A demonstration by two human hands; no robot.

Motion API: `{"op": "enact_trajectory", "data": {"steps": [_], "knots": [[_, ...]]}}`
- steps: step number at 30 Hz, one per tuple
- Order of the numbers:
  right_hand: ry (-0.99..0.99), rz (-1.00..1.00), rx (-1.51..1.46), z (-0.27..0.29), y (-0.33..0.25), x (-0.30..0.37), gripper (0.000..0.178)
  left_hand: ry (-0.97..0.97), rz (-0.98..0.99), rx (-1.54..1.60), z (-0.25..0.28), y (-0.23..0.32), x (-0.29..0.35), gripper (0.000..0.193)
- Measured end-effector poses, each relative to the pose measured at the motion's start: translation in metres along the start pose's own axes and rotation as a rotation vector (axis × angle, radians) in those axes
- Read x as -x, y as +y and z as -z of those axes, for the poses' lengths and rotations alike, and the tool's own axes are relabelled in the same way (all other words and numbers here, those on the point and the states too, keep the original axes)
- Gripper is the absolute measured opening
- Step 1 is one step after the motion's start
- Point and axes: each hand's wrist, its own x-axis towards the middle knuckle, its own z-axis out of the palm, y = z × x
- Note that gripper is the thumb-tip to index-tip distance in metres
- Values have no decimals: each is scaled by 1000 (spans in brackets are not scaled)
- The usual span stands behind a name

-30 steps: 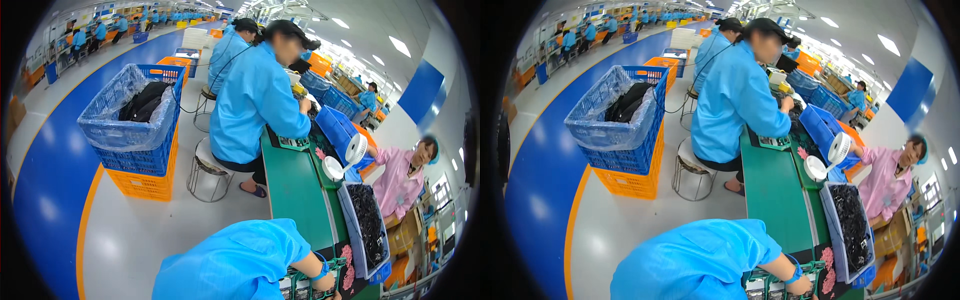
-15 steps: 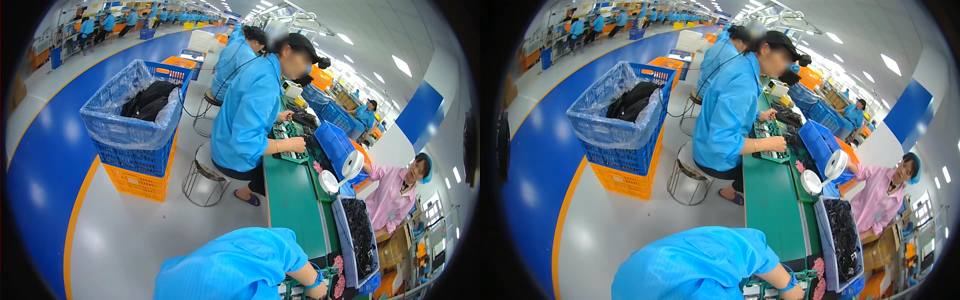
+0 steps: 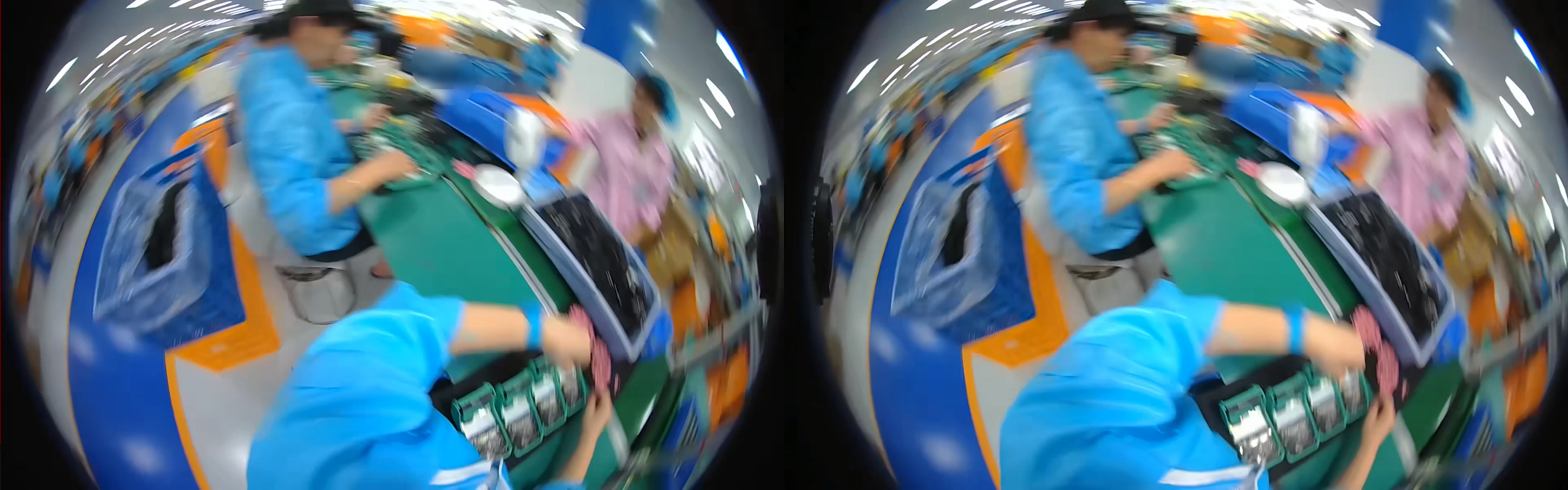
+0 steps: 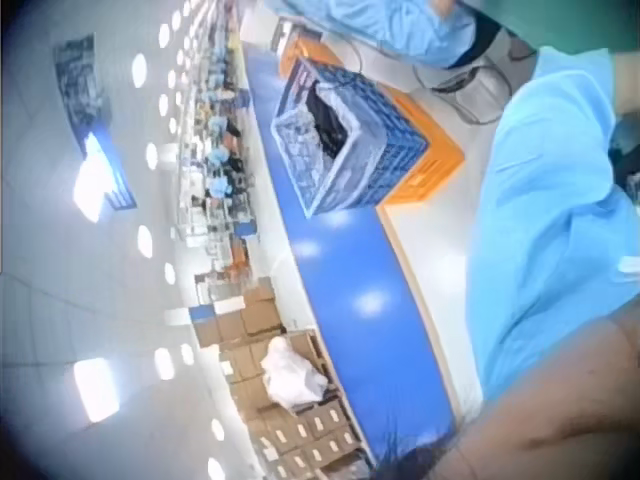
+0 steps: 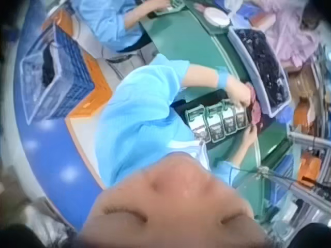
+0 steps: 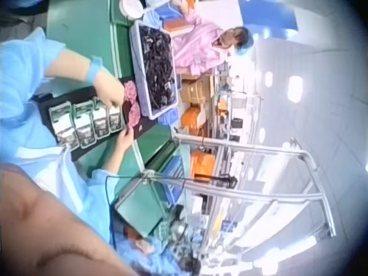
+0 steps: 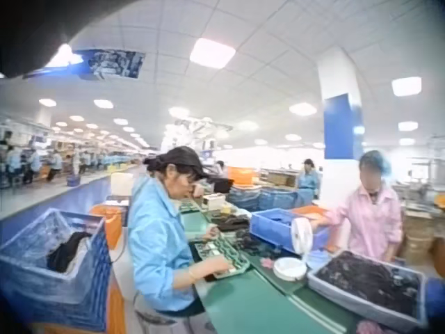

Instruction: Assembling electronic components on a production line by placing small parts onto circuit boards.

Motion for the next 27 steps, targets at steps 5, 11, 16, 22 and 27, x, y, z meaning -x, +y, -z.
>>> {"op": "enact_trajectory", "data": {"steps": [5,11,16,22,27], "knots": [[87,-14,89,38,-24,-43,11,133,177,50,78,33,2,19],[4,-146,110,58,26,-66,13,116,451,221,68,-1,-77,12],[-35,-132,177,45,41,-73,9,-11,349,102,-1,-74,-124,12],[-78,-184,287,29,12,-85,10,-96,253,27,-68,-117,-179,11],[-58,-112,359,21,16,-82,7,-142,188,0,-100,-121,-211,12]]}}
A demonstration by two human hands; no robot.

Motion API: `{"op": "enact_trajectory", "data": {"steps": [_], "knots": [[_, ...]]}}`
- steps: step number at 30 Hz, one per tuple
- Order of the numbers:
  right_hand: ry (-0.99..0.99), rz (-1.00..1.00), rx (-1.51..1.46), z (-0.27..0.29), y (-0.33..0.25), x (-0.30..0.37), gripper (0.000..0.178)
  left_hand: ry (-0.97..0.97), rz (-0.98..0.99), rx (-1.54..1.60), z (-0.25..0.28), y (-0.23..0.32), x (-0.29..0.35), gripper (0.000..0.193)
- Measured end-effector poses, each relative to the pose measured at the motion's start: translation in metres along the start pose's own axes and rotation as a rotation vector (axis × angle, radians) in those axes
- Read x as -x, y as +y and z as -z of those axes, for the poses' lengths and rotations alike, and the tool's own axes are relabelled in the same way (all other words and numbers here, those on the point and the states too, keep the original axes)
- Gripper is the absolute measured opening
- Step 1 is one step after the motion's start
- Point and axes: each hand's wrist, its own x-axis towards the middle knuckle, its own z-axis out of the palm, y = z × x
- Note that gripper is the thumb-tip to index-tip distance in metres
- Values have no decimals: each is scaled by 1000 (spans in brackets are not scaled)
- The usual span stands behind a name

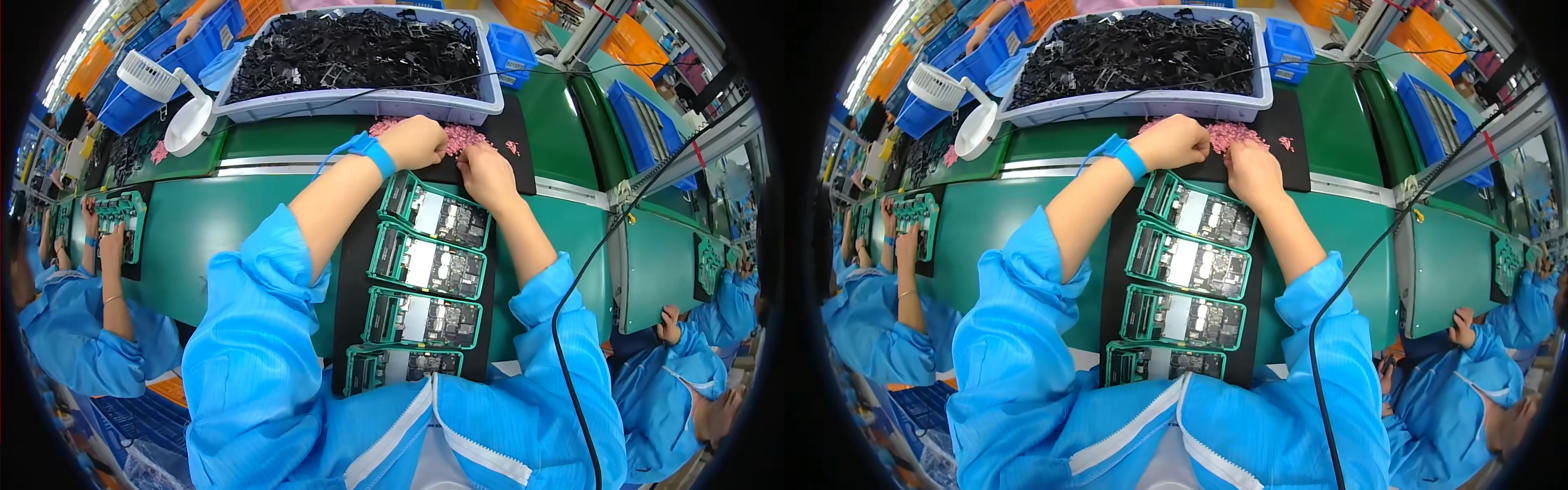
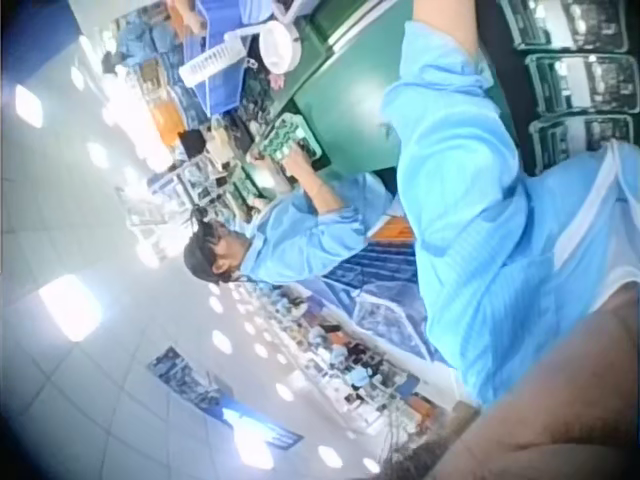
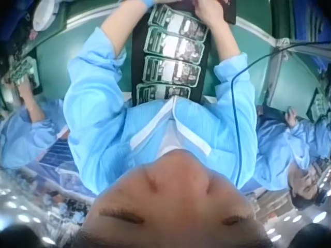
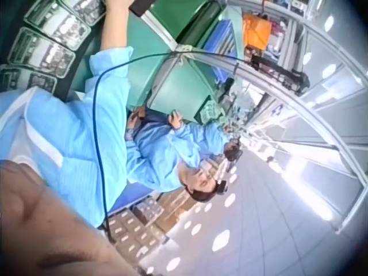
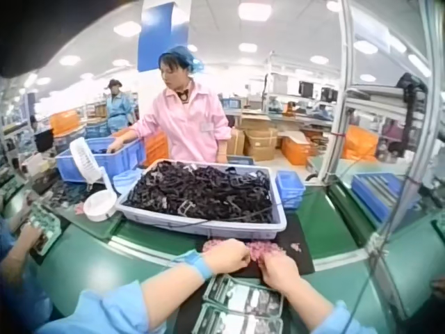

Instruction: Assembling electronic components on a production line by placing small parts onto circuit boards.

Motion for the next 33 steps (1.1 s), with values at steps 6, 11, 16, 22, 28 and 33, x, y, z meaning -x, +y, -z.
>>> {"op": "enact_trajectory", "data": {"steps": [6,11,16,22,28,33], "knots": [[87,-35,-120,10,5,14,7,49,-24,-81,-28,-4,-25,13],[140,-92,-152,5,17,22,7,62,-50,-139,-32,-1,-34,12],[126,-80,-116,9,19,27,4,36,-84,-171,-33,-4,-37,9],[68,-124,-88,16,24,33,5,-70,104,-197,-35,-1,-43,10],[-4,-89,-53,24,29,34,7,-87,124,-216,-33,-3,-44,10],[-15,-66,-40,28,30,34,7,-54,121,-233,-34,-1,-41,9]]}}
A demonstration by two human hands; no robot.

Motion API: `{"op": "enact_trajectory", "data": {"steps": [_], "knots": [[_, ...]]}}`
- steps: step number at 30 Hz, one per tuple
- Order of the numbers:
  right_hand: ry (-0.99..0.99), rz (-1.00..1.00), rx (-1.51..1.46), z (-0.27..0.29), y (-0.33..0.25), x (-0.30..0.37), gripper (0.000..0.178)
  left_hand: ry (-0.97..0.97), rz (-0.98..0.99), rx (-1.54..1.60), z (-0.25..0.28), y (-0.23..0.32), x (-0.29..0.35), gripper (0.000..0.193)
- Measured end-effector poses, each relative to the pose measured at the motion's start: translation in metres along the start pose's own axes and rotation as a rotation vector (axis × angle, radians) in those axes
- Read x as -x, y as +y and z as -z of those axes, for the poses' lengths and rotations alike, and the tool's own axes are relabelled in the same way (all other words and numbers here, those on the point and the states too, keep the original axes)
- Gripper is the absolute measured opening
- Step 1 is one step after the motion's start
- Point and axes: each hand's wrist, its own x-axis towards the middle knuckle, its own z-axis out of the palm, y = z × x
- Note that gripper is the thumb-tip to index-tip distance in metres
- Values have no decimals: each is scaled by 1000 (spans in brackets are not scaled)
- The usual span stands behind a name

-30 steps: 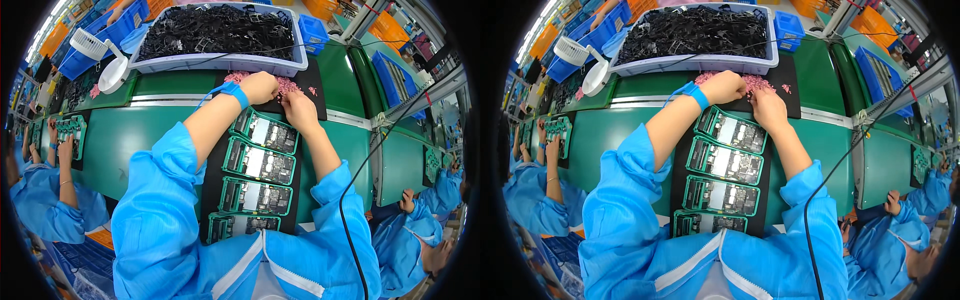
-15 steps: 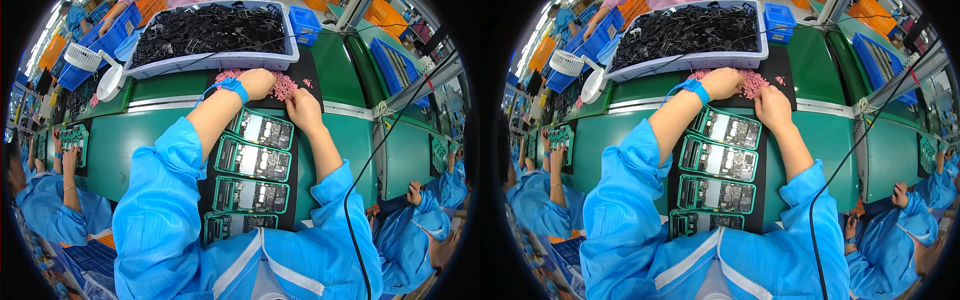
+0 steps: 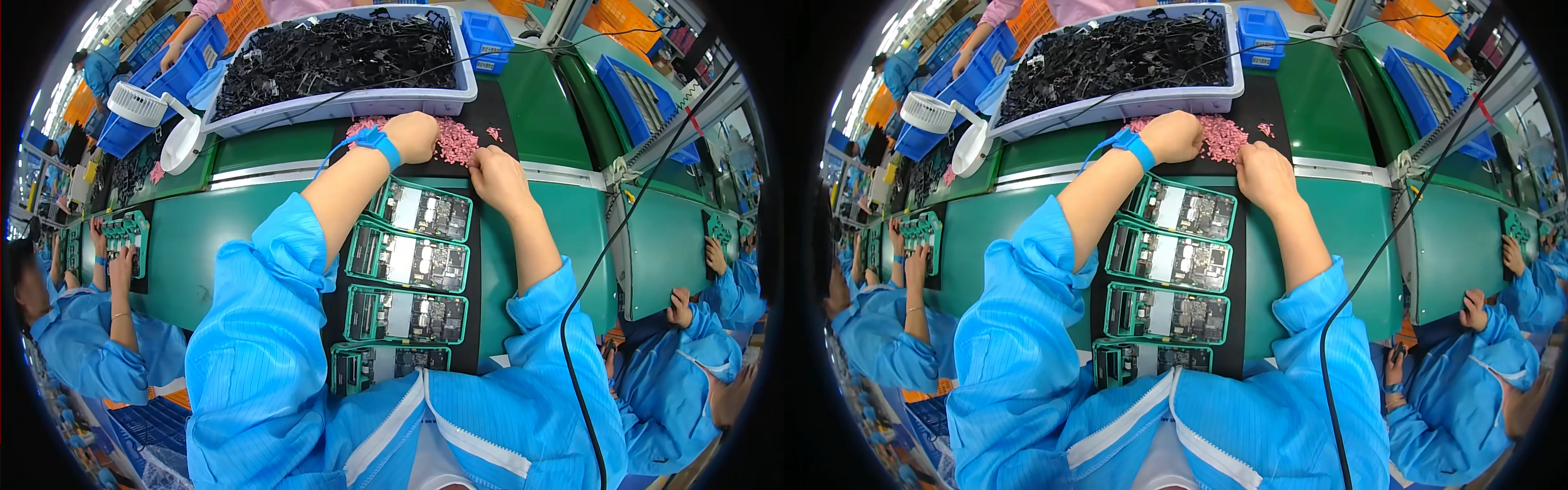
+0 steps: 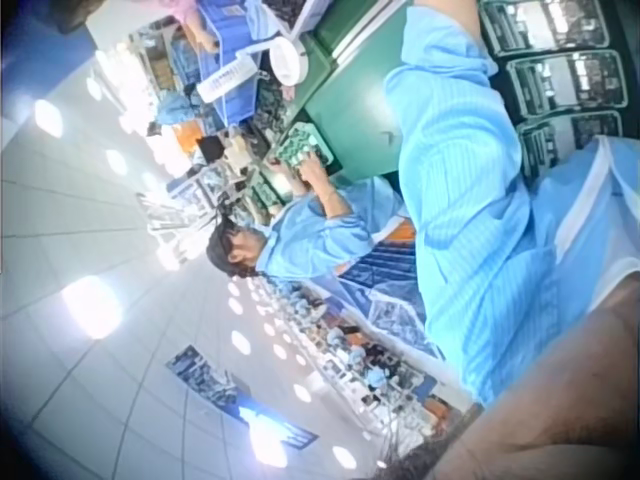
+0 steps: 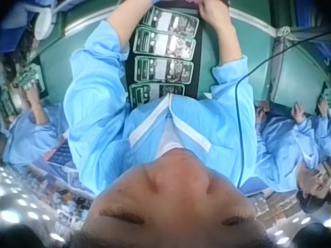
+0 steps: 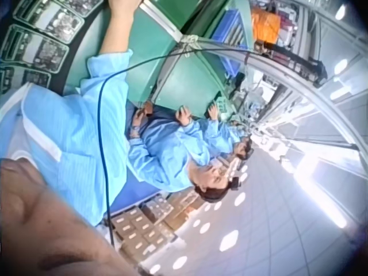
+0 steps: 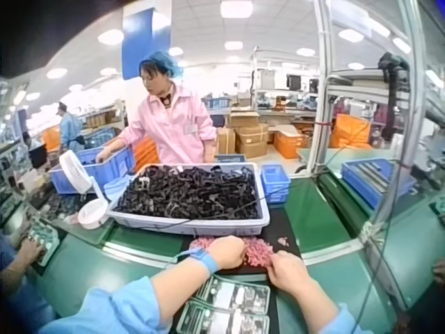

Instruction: Assembling electronic components on a production line by placing small parts onto circuit boards.

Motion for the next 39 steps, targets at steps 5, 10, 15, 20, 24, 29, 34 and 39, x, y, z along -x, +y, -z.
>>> {"op": "enact_trajectory", "data": {"steps": [5,10,15,20,24,29,34,39], "knots": [[8,2,24,-3,2,3,10,33,-37,-6,10,11,15,10],[28,72,43,-5,8,1,11,40,-145,203,33,24,43,11],[1,75,-19,2,13,1,11,-52,-154,336,50,50,77,12],[38,60,-110,13,12,15,9,-48,-184,312,48,60,97,12],[47,69,-150,13,14,26,9,31,-157,235,49,49,102,15],[-56,-140,-315,24,2,50,13,130,-43,308,57,31,124,12],[-246,-453,-850,19,3,65,15,230,219,557,55,15,168,16],[-217,-665,-1128,21,-14,61,10,457,400,795,15,-12,214,17]]}}
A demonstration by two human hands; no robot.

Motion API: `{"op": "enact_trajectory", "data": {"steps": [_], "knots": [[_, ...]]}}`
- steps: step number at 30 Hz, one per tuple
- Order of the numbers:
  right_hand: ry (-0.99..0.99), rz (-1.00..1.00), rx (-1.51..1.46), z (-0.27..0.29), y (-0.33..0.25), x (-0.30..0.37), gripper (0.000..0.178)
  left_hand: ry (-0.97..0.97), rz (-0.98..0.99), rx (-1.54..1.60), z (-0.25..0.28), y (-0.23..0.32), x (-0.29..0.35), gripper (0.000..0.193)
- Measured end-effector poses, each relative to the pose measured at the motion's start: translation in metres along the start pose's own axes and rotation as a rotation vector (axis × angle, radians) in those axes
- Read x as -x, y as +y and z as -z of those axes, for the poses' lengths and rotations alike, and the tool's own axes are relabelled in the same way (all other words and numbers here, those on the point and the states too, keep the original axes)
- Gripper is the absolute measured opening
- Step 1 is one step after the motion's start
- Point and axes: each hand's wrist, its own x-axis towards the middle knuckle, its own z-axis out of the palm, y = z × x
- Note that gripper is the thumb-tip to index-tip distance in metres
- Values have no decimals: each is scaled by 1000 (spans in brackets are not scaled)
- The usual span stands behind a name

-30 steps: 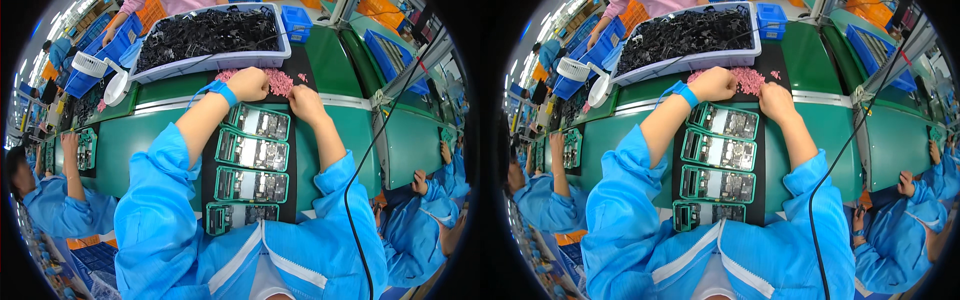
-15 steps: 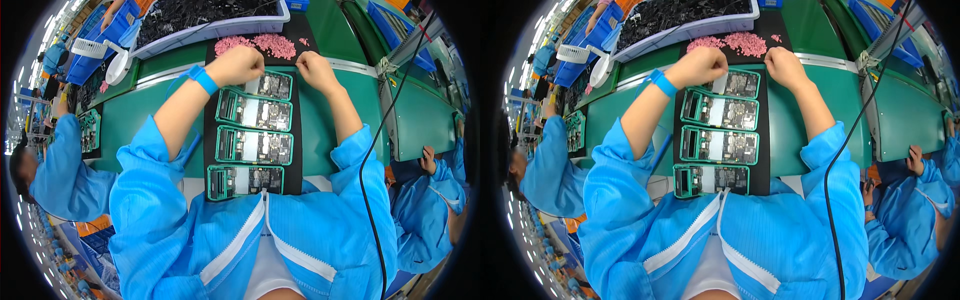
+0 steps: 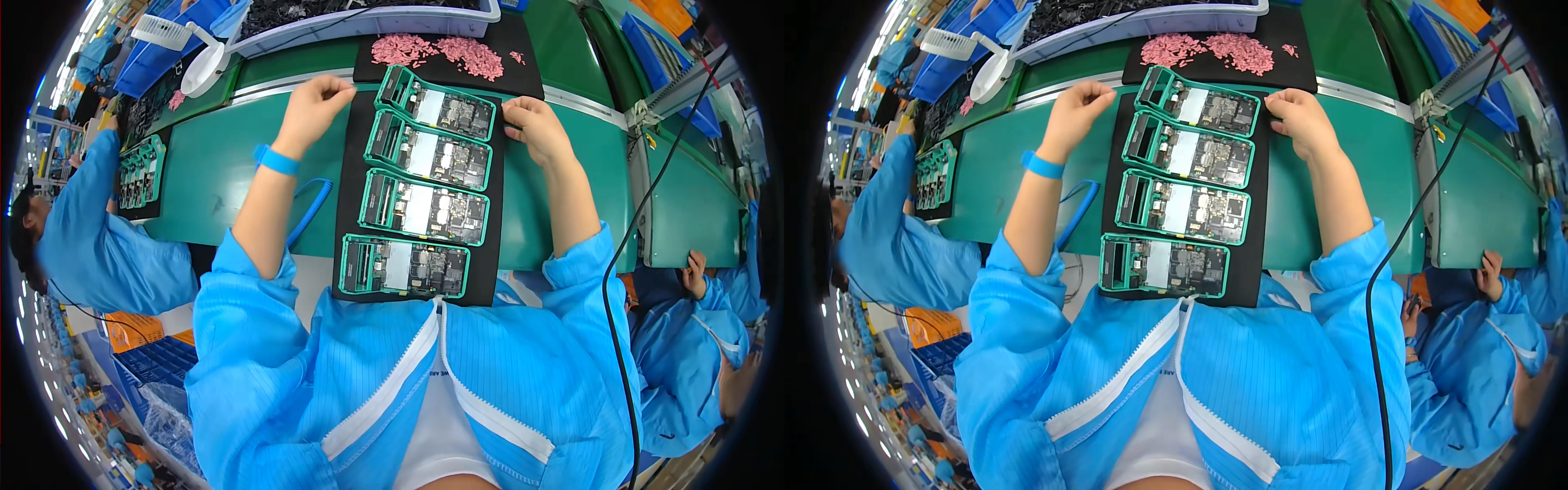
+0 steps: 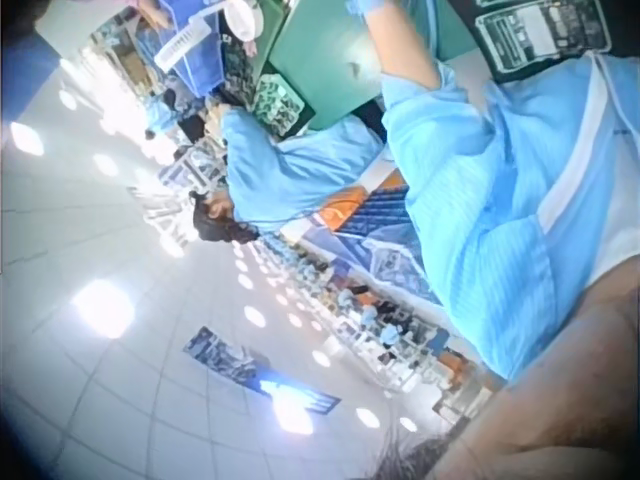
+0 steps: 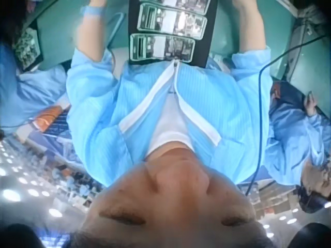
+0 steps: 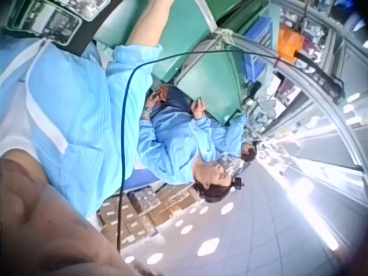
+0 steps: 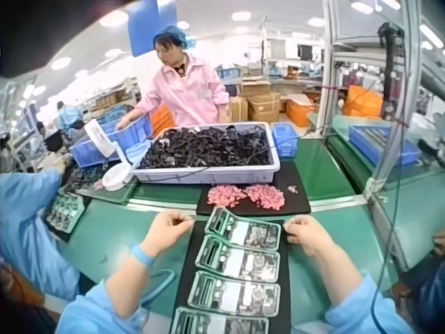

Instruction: Assembling electronic components on a production line by placing small parts onto circuit boards.

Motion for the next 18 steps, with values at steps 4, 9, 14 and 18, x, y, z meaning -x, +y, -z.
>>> {"op": "enact_trajectory", "data": {"steps": [4,9,14,18], "knots": [[-62,26,59,2,5,-14,7,143,138,204,-9,-37,25,14],[65,140,74,-14,13,-14,12,218,34,168,-25,-44,39,14],[122,285,-7,-23,29,-21,12,240,1,42,-29,-40,39,12],[131,272,-152,-20,30,-15,14,228,-3,37,-26,-42,36,11]]}}
